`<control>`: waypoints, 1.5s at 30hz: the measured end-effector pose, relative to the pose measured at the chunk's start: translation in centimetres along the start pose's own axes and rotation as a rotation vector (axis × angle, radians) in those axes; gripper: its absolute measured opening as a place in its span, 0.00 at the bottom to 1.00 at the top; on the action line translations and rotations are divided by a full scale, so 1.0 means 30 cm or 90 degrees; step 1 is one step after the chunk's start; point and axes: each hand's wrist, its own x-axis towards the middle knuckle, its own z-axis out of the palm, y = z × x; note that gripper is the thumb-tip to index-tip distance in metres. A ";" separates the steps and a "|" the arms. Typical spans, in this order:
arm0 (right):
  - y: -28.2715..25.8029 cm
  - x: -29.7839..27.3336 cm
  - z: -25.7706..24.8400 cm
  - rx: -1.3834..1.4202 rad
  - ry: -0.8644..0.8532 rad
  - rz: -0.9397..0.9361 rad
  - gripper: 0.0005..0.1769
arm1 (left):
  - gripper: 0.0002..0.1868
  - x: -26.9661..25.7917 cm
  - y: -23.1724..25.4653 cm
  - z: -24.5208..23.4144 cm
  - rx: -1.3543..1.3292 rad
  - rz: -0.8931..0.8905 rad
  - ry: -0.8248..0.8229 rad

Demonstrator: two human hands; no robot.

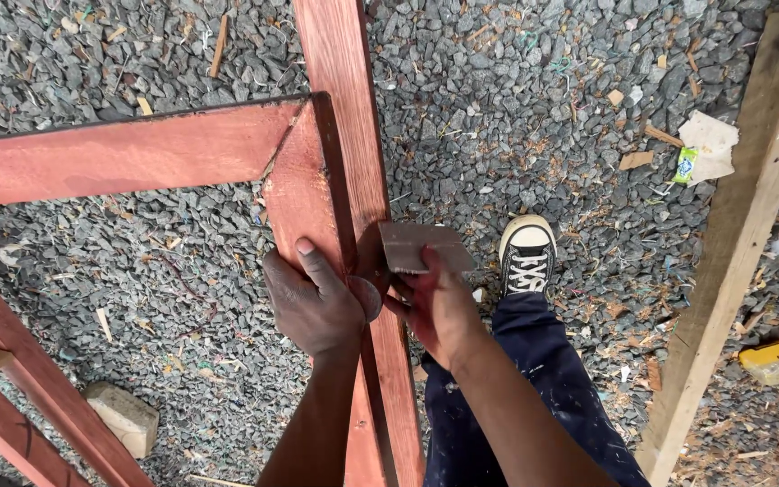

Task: Sanding the surfaces and edges of a wooden frame using a piece of sandpaper

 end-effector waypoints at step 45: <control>0.037 0.458 -0.264 -1.048 -0.013 -0.450 0.44 | 0.28 0.009 -0.015 0.001 0.023 -0.009 -0.037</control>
